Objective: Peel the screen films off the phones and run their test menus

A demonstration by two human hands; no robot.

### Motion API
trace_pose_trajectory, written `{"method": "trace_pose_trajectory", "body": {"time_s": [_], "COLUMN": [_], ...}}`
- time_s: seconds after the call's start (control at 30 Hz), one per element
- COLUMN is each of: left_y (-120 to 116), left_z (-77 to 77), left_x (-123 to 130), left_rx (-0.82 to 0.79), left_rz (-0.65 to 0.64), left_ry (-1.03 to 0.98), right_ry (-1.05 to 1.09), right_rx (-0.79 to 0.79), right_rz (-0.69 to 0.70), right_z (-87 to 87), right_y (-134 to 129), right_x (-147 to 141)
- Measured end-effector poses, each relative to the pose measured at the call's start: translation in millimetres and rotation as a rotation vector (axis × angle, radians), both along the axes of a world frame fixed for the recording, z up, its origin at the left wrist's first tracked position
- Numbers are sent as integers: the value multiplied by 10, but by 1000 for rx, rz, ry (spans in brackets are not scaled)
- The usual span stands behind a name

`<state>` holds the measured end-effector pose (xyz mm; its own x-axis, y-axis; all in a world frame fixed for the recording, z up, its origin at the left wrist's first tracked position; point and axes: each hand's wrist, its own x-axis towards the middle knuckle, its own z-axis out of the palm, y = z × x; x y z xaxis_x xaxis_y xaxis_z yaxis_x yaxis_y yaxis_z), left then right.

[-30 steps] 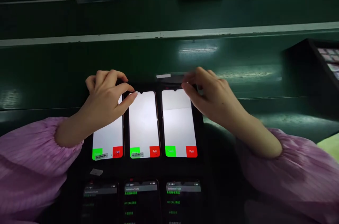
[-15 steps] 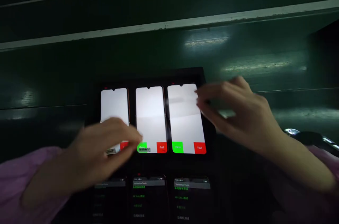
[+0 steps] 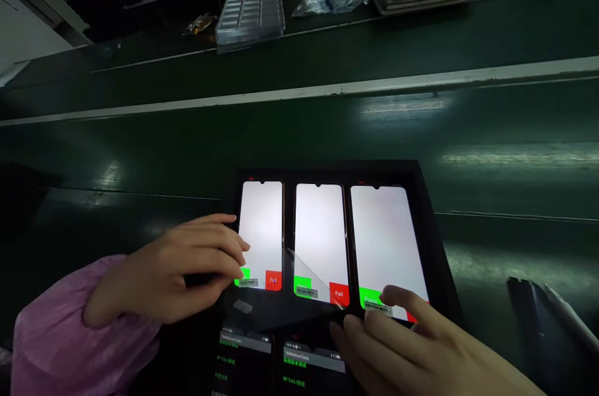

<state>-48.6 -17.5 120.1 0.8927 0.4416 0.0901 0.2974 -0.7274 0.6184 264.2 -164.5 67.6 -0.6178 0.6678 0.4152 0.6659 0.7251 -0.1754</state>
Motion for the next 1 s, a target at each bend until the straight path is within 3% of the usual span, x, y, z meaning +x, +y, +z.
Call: {"method": "trace_pose_trajectory", "body": {"time_s": [0.1, 0.23, 0.3, 0.43, 0.77, 0.9, 1.0], "left_y": [221, 469, 548, 602, 581, 500, 533], "left_z": [-92, -296, -418, -575, -503, -486, -550], "left_x": [73, 215, 270, 328, 355, 351, 355], "left_rx": [26, 303, 399, 409, 351, 403, 476], "left_rz": [38, 380, 498, 528, 490, 485, 545], "left_ry": [-44, 156, 273, 238, -4, 67, 146], "right_ry": [-35, 33, 72, 13, 142, 122, 113], "right_rx": [34, 14, -109, -318, -412, -479, -425], "right_rz": [-15, -65, -212, -535, -622, -608, -594], "right_z": [28, 15, -19, -70, 125, 78, 36], "right_y": [168, 616, 881, 1235, 1188, 1233, 1205], "right_x": [-18, 86, 142, 187, 75, 77, 112]}}
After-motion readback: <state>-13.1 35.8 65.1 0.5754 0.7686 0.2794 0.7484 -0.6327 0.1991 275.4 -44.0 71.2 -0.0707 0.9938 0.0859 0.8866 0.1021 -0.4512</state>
